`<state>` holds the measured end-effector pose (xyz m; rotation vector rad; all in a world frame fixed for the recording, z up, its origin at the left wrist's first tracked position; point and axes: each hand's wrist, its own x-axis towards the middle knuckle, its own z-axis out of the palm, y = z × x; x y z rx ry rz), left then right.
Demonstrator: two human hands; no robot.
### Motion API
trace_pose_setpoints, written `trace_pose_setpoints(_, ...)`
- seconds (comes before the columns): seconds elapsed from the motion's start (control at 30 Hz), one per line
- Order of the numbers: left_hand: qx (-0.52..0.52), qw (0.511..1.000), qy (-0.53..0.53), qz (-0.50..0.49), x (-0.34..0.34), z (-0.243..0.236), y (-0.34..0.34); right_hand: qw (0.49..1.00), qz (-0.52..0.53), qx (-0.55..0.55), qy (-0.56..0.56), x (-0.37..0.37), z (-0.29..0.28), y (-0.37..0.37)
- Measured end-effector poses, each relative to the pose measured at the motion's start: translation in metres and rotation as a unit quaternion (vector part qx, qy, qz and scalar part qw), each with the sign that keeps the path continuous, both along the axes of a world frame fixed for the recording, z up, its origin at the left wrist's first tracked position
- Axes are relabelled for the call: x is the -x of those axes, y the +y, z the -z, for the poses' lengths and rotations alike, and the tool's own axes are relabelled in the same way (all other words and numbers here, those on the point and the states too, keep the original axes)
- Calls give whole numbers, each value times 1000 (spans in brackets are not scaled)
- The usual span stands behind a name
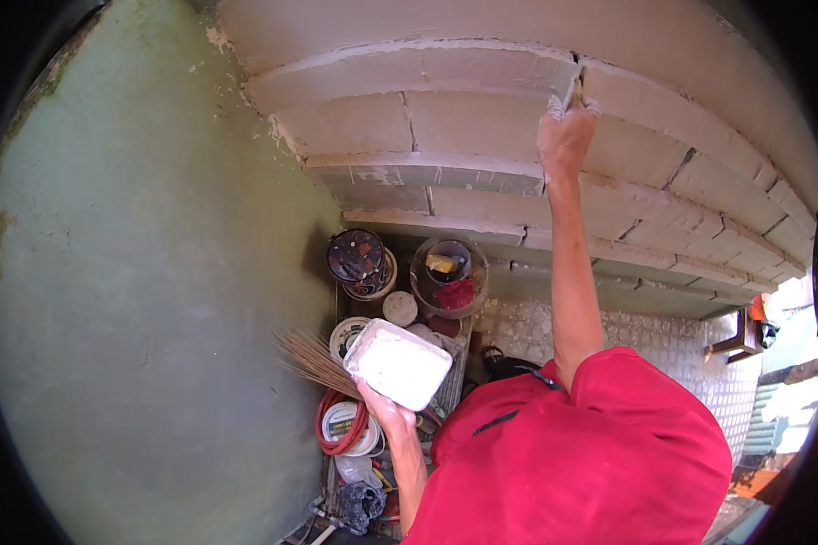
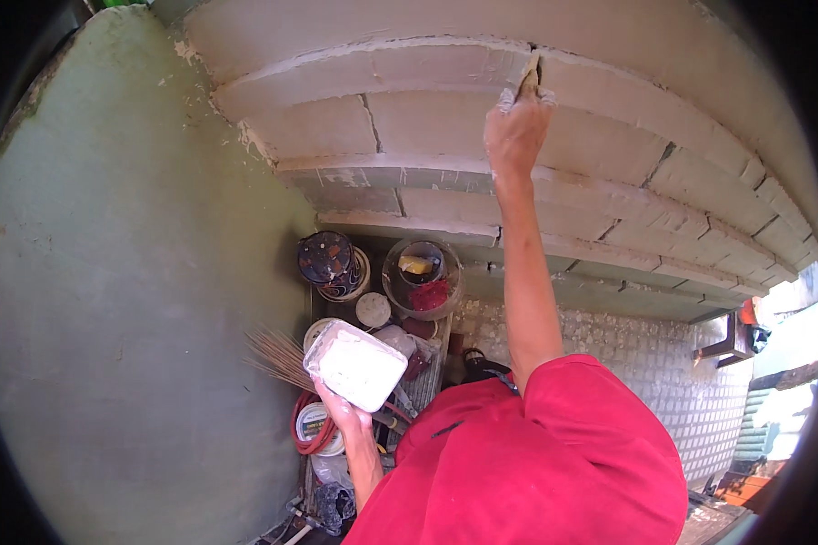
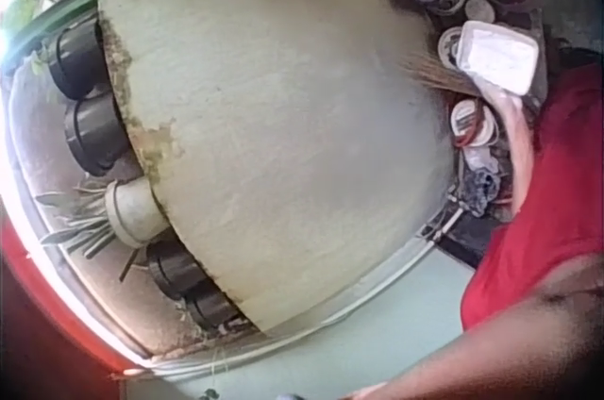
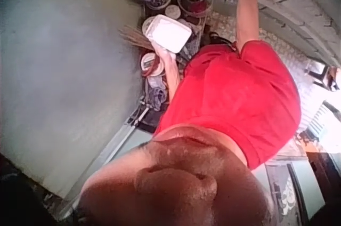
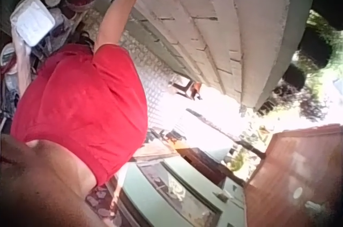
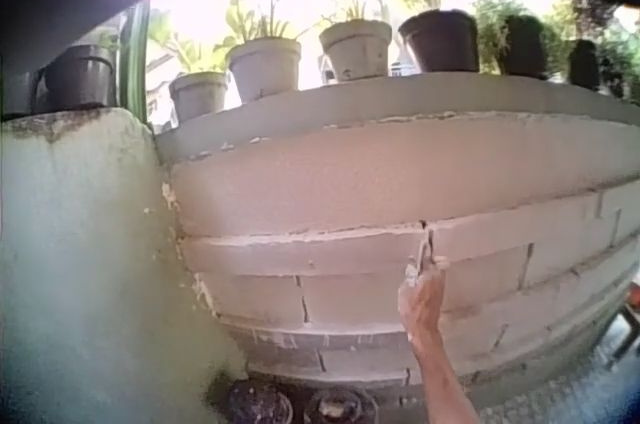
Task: Applying plaster or filler to gaps between blocks in a wall using a putty knife.
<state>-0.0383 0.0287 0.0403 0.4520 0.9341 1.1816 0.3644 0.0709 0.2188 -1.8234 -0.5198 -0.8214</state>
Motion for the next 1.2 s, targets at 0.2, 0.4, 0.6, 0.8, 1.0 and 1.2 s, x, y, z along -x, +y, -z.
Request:
trace_pose_setpoints(0.2, 9, 999, -23, -32, 10, 0, -6, 1000, -14, 19, 3, 22, 0, 47)
trace_pose_setpoints(0.4, 22, 995, -51, -86, 26, -1, -11, 996, -86, -30, -14, 69, -7, 111)
trace_pose_setpoints(0.6, 19, 991, -49, -121, 42, 0, -20, 992, -95, -58, -66, 110, -2, 186)
trace_pose_setpoints(0.8, 21, 990, -46, -129, 45, -7, -23, 982, -184, -41, 9, 148, -13, 237)
trace_pose_setpoints(1.0, 12, 989, -58, -138, 53, 3, -27, 938, -348, 9, 1, 141, -9, 221)
trace_pose_setpoints(1.2, 33, 982, -90, -163, 56, 18, -33, 758, -604, -65, 240, 84, -74, 170)
